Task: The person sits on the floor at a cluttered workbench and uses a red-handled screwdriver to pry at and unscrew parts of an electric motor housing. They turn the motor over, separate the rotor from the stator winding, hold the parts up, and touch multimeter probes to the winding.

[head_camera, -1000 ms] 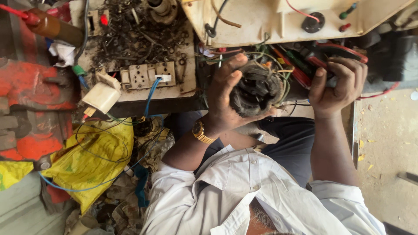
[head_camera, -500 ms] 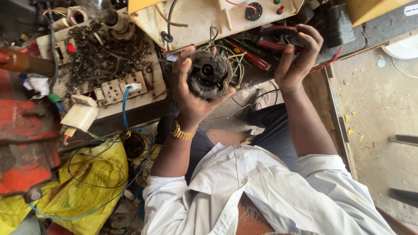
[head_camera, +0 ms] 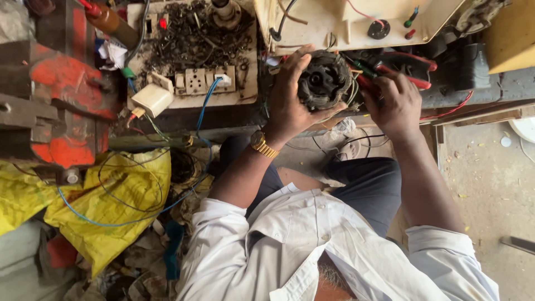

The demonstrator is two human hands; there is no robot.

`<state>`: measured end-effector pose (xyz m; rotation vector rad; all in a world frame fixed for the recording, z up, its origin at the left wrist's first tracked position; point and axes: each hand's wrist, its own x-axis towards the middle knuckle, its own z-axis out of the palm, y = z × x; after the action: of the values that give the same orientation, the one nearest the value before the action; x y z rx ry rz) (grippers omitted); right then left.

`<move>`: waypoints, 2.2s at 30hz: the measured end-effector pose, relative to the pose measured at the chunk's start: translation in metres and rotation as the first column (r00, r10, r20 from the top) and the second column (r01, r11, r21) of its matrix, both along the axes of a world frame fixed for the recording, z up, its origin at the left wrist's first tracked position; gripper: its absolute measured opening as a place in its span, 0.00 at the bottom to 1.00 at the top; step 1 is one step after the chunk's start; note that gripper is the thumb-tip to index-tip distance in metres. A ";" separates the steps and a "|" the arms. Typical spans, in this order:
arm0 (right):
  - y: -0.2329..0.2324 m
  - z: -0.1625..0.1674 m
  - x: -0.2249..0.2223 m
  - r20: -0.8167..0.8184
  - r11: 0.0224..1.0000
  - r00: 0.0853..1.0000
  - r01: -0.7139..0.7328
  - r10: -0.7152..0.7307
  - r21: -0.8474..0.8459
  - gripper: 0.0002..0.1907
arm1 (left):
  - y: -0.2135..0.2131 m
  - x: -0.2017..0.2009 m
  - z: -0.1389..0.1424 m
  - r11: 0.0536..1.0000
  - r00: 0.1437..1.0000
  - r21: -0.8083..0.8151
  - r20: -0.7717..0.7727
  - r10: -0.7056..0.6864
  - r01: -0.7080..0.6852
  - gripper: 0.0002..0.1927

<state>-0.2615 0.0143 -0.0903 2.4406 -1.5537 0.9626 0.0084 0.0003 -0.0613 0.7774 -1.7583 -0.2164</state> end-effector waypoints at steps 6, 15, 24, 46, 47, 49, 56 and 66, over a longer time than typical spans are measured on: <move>-0.002 -0.014 0.004 0.028 0.991 1.000 -0.007 0.011 -0.131 0.15 | 0.000 0.005 -0.005 0.999 0.993 0.007 0.106 0.045 -0.046 0.54; -0.005 -0.044 0.000 0.115 0.991 0.991 -0.047 0.061 -0.124 0.08 | -0.004 0.006 -0.032 0.999 0.994 0.036 0.110 -0.007 0.003 0.55; -0.002 -0.045 -0.008 -0.048 0.999 0.999 0.010 -0.012 -0.047 0.13 | -0.005 0.010 -0.028 0.996 0.995 0.006 0.035 -0.094 0.093 0.52; 0.066 0.133 -0.019 0.898 0.881 0.427 -0.459 0.106 0.114 0.19 | -0.012 0.004 0.001 0.997 0.999 0.064 0.034 -0.032 0.030 0.60; 0.069 0.140 -0.019 0.939 0.806 0.322 -0.584 0.124 0.094 0.20 | -0.013 0.004 0.002 0.997 0.999 0.068 0.037 -0.034 0.032 0.59; 0.073 0.152 -0.018 0.988 0.618 0.123 -0.786 0.094 0.039 0.21 | -0.014 0.005 0.005 0.998 0.999 0.064 0.040 -0.032 0.029 0.58; 0.071 0.153 0.005 0.978 0.334 -0.058 -0.943 -0.202 0.013 0.28 | -0.018 0.005 0.006 0.999 0.999 0.036 0.018 -0.033 0.032 0.51; 0.058 0.162 0.024 0.855 0.451 0.067 -0.827 -0.515 0.337 0.36 | -0.021 0.007 0.002 0.997 0.998 0.050 0.004 -0.057 0.056 0.49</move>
<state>-0.2377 0.0721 0.0713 2.3529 -2.5803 3.4074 0.0153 -0.0202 -0.0591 0.7649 -1.7868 -0.2972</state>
